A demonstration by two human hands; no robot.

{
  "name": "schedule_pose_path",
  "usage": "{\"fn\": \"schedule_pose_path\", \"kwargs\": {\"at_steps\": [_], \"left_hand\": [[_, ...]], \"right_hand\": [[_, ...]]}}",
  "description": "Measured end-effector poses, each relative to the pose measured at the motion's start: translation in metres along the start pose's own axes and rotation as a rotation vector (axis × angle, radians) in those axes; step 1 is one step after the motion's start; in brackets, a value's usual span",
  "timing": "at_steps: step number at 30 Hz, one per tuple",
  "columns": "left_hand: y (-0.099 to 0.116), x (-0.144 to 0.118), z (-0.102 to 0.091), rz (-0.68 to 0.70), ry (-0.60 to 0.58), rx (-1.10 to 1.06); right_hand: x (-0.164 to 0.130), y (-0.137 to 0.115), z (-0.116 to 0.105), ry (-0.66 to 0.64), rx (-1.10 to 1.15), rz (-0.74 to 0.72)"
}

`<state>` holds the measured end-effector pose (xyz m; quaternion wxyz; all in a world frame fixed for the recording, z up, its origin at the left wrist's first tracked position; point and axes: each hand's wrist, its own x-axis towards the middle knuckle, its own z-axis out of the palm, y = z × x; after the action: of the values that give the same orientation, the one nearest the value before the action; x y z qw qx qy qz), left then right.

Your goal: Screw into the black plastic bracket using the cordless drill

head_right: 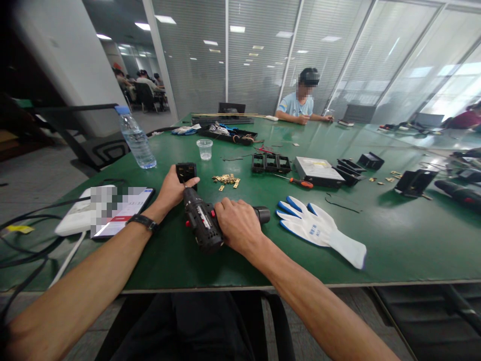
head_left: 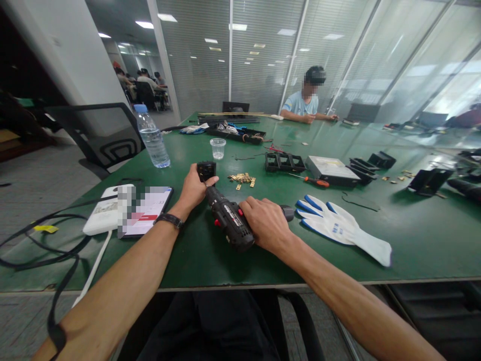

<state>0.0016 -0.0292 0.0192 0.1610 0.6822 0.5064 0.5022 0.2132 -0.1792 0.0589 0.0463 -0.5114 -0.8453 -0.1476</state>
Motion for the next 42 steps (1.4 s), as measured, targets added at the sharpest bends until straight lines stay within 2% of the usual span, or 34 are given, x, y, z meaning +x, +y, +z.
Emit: {"fn": "schedule_pose_path", "kwargs": {"at_steps": [17, 26, 42], "left_hand": [[0.003, -0.001, -0.001, -0.002, -0.003, 0.001], [0.005, -0.002, -0.003, -0.013, -0.010, 0.014], [-0.010, 0.003, 0.002, -0.029, 0.034, -0.013]], "right_hand": [[0.002, -0.001, -0.003, -0.053, 0.011, 0.017], [0.001, 0.000, 0.001, 0.002, 0.021, -0.006], [0.000, 0.001, -0.002, 0.029, 0.043, -0.001]]}}
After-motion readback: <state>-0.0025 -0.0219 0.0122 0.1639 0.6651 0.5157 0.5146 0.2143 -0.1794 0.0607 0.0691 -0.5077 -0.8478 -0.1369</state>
